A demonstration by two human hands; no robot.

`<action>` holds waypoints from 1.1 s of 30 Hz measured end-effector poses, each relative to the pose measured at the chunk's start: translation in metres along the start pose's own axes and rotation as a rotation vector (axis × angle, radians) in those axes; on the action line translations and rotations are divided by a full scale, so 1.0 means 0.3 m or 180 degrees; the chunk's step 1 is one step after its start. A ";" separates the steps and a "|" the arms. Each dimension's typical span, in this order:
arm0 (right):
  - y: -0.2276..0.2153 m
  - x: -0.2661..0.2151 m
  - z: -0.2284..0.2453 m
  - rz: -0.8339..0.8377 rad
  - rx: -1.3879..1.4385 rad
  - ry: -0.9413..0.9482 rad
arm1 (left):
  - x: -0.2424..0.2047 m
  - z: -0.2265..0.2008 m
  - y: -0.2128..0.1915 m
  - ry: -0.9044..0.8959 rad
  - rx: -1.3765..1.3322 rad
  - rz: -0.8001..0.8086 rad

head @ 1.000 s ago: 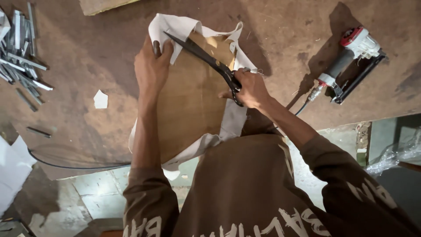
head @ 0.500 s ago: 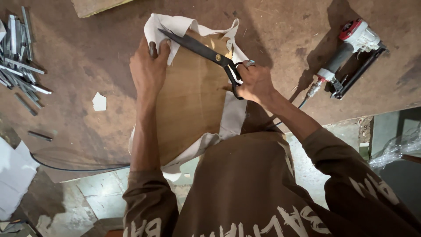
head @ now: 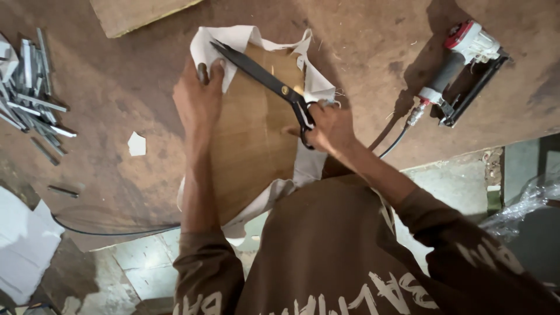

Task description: The person covers a wooden board with white fabric, using scissors to trim the excess and a staple gun to secure the fabric to the back of the board.

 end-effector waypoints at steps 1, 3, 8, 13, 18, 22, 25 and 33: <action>-0.003 -0.008 0.011 -0.0020 -0.0006 0.0107 | -0.006 0.006 0.003 -0.0054 0.0042 -0.0004; -0.001 -0.018 0.018 0.0066 0.0019 0.0188 | -0.013 0.010 0.019 -0.0147 0.0123 0.0007; -0.011 -0.034 -0.021 -0.0289 0.0164 0.0005 | -0.031 -0.036 0.027 0.0052 0.0153 -0.0050; 0.079 0.005 -0.143 -0.0296 0.0117 -0.0282 | -0.050 -0.079 0.028 0.0069 0.0392 -0.0023; 0.166 0.003 -0.189 -0.0030 0.0347 -0.0282 | -0.057 -0.095 0.023 0.0043 0.0555 0.0019; 0.175 -0.009 -0.190 -0.0030 0.0165 -0.0233 | -0.054 -0.057 0.023 0.0046 0.0459 0.0000; 0.160 -0.036 -0.203 -0.0004 0.0357 -0.0356 | -0.036 -0.019 -0.001 0.0100 0.0429 -0.0010; 0.168 -0.315 -0.380 0.0776 0.0041 0.1564 | -0.189 -0.061 -0.218 -0.0264 -0.0394 -0.0444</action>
Point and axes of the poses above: each hand's wrist, its own x-axis towards the middle knuckle, its own y-axis out of the palm, z = x × y, the point moved 7 cm from there along x, towards the middle knuckle, and after that the axes turned 11 degrees about -x, right-handed, at the moved point
